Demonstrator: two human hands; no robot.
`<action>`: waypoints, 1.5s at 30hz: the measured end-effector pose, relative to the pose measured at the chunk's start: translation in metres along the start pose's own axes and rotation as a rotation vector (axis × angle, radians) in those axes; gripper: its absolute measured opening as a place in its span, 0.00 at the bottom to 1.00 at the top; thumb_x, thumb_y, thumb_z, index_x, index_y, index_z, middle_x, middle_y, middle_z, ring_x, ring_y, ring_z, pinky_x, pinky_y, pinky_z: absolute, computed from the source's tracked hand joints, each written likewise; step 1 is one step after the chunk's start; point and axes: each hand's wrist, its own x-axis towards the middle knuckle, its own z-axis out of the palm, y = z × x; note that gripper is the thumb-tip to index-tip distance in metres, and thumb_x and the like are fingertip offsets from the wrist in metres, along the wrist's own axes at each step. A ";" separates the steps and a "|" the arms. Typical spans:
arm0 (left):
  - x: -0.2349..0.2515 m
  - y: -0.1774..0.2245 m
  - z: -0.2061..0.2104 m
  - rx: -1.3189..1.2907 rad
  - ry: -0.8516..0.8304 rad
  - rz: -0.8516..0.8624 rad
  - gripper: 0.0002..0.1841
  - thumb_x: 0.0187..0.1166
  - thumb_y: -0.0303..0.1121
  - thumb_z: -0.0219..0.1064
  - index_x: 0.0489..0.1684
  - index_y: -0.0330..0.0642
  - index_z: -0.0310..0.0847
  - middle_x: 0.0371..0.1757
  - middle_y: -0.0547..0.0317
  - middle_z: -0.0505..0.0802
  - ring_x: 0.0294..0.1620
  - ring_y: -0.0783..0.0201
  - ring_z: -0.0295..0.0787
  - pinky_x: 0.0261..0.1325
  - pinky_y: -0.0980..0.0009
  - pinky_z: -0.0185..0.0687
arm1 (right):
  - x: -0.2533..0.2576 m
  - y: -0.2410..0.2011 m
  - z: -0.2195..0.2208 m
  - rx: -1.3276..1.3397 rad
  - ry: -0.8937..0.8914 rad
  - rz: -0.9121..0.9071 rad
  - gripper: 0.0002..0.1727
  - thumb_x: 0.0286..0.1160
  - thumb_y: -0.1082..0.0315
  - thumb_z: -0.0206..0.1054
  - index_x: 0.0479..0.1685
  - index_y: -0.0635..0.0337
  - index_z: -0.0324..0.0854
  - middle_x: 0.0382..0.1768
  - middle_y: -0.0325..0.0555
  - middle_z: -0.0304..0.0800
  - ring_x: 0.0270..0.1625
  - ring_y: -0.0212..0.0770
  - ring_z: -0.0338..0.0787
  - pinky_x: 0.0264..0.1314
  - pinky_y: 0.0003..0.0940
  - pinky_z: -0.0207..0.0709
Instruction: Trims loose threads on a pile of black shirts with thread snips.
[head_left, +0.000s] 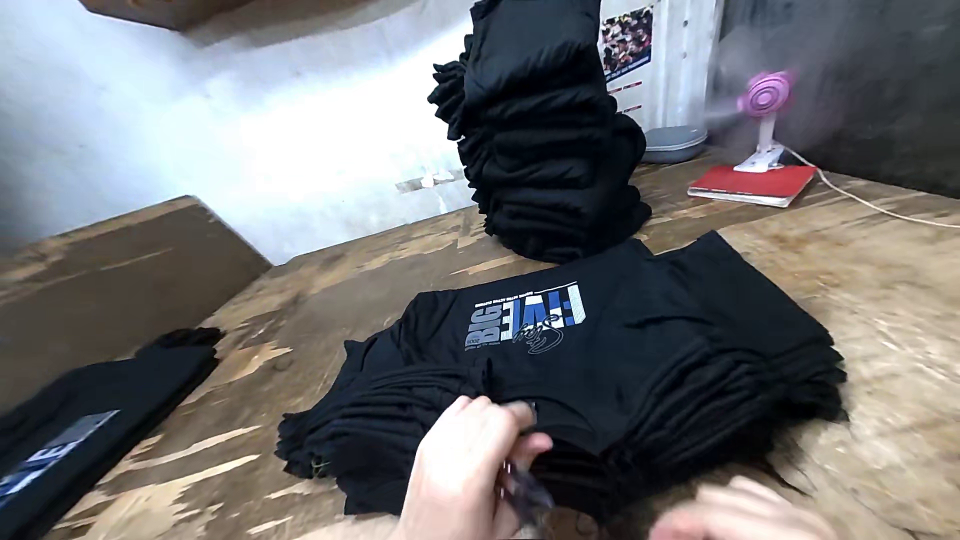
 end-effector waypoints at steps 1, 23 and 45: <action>0.005 0.002 -0.001 0.011 -0.058 -0.056 0.23 0.86 0.56 0.60 0.54 0.44 0.84 0.33 0.60 0.87 0.31 0.65 0.82 0.37 0.67 0.80 | 0.004 -0.004 0.008 -0.021 0.180 0.044 0.15 0.76 0.54 0.75 0.36 0.56 0.96 0.23 0.42 0.90 0.26 0.38 0.84 0.37 0.41 0.79; 0.048 -0.014 0.022 -0.299 -0.369 -0.046 0.25 0.73 0.40 0.76 0.71 0.65 0.83 0.48 0.68 0.87 0.50 0.69 0.84 0.56 0.61 0.83 | 0.033 -0.006 0.075 -0.368 0.649 0.042 0.33 0.56 0.32 0.79 0.38 0.56 0.86 0.40 0.48 0.89 0.44 0.45 0.86 0.48 0.43 0.79; 0.028 -0.013 0.021 -0.355 -0.120 -0.017 0.09 0.72 0.42 0.78 0.47 0.58 0.94 0.46 0.78 0.95 0.54 0.74 0.87 0.62 0.65 0.76 | 0.026 0.010 0.079 -0.321 0.825 -0.025 0.12 0.85 0.47 0.61 0.38 0.37 0.83 0.37 0.28 0.80 0.56 0.30 0.77 0.70 0.35 0.57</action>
